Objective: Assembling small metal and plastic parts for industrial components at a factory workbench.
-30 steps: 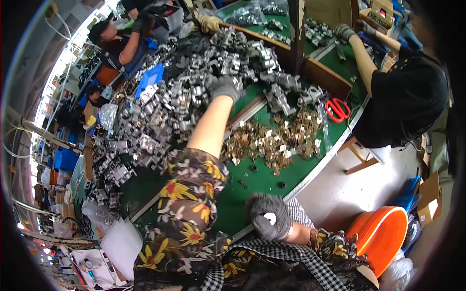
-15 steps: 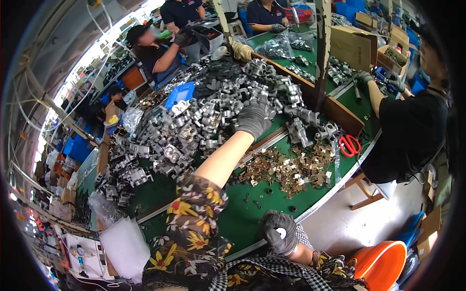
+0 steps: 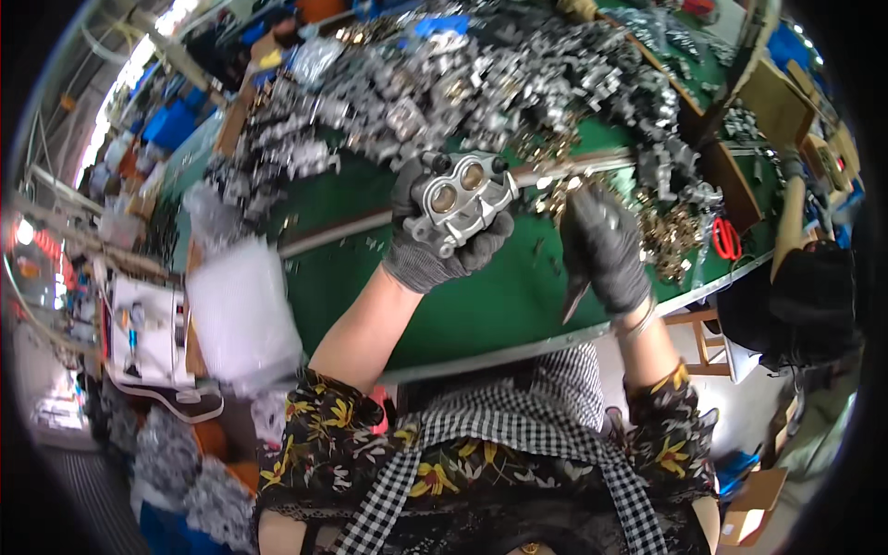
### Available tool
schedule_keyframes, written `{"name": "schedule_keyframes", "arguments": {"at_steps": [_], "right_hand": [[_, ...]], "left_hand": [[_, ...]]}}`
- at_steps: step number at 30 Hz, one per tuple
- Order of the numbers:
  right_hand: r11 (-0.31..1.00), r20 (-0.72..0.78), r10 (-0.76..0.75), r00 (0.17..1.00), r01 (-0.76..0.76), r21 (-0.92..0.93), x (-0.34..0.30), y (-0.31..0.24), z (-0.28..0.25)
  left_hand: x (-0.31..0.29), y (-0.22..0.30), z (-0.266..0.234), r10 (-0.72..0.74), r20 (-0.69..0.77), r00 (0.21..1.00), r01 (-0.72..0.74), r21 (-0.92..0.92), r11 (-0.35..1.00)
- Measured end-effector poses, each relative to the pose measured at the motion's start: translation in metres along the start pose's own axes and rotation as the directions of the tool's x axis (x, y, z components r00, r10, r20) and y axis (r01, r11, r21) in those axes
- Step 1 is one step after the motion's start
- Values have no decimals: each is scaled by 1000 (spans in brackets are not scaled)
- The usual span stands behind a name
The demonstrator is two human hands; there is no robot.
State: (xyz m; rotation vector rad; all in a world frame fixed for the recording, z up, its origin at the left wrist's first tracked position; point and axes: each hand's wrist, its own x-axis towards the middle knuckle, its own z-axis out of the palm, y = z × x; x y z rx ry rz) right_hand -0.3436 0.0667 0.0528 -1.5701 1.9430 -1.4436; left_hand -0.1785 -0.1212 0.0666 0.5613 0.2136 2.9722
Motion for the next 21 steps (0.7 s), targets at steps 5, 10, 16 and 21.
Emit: {"name": "schedule_keyframes", "arguments": {"at_steps": [5,10,16,21], "right_hand": [[955,268,61,961,-134,266,43,-51,28],[846,548,230,805,-444,297,42,-84,53],[826,561,249,790,-476,303,18,-72,52],[783,565,408,718,-593,189,4,-59,33]], "left_hand": [[-73,-31,-4,239,-203,950,-261,-90,961],[-96,-43,0,7,-111,994,10,151,989],[-108,-64,22,297,-504,811,58,575,816],[-148,-115,22,484,-516,707,-345,346,873]]}}
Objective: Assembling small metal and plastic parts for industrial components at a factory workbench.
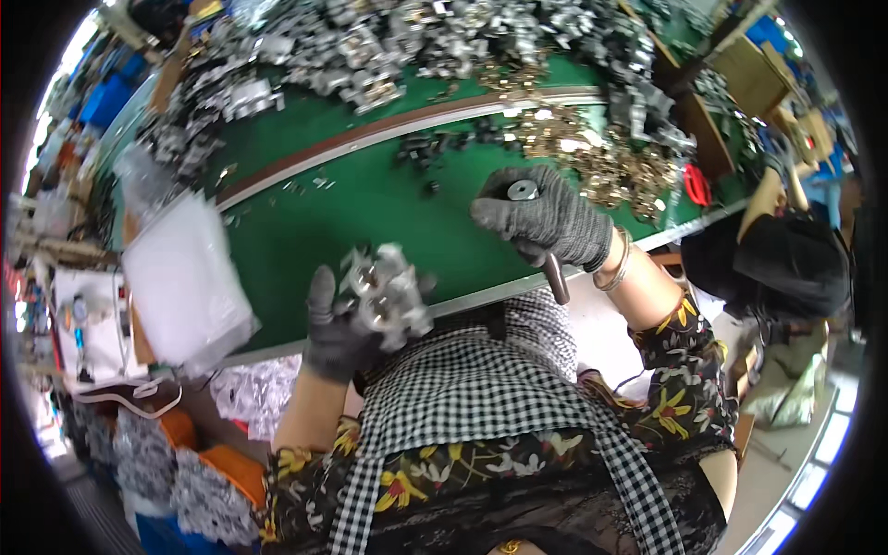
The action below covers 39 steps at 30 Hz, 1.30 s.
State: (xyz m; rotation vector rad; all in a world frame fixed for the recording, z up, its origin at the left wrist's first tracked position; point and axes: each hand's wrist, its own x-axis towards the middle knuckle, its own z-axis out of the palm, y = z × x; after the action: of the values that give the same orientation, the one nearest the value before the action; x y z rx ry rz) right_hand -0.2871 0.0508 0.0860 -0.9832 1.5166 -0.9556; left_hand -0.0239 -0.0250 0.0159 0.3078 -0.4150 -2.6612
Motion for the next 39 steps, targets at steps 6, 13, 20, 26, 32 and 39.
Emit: {"name": "schedule_keyframes", "arguments": {"at_steps": [6,13,20,26,32,39], "right_hand": [[611,-72,-360,930,176,-772,4,16,-92],[368,-258,-259,931,-152,-917,63,16,-153],[227,-185,-94,978,-160,-961,121,30,-136],[300,-175,-99,980,-138,-944,123,37,-143],[536,-241,-147,959,-127,-835,99,11,-149],[576,-343,-133,930,-210,-790,98,25,-158]], "left_hand": [[-26,-25,1,99,-464,881,-60,99,993],[-12,-29,18,89,-437,895,-96,5,995],[-7,-35,25,95,-467,879,-100,13,995],[-13,-28,21,148,-510,847,-141,53,989],[-6,-23,14,64,-450,891,-95,-45,994],[10,-26,12,42,-354,934,-52,-18,999]]}}
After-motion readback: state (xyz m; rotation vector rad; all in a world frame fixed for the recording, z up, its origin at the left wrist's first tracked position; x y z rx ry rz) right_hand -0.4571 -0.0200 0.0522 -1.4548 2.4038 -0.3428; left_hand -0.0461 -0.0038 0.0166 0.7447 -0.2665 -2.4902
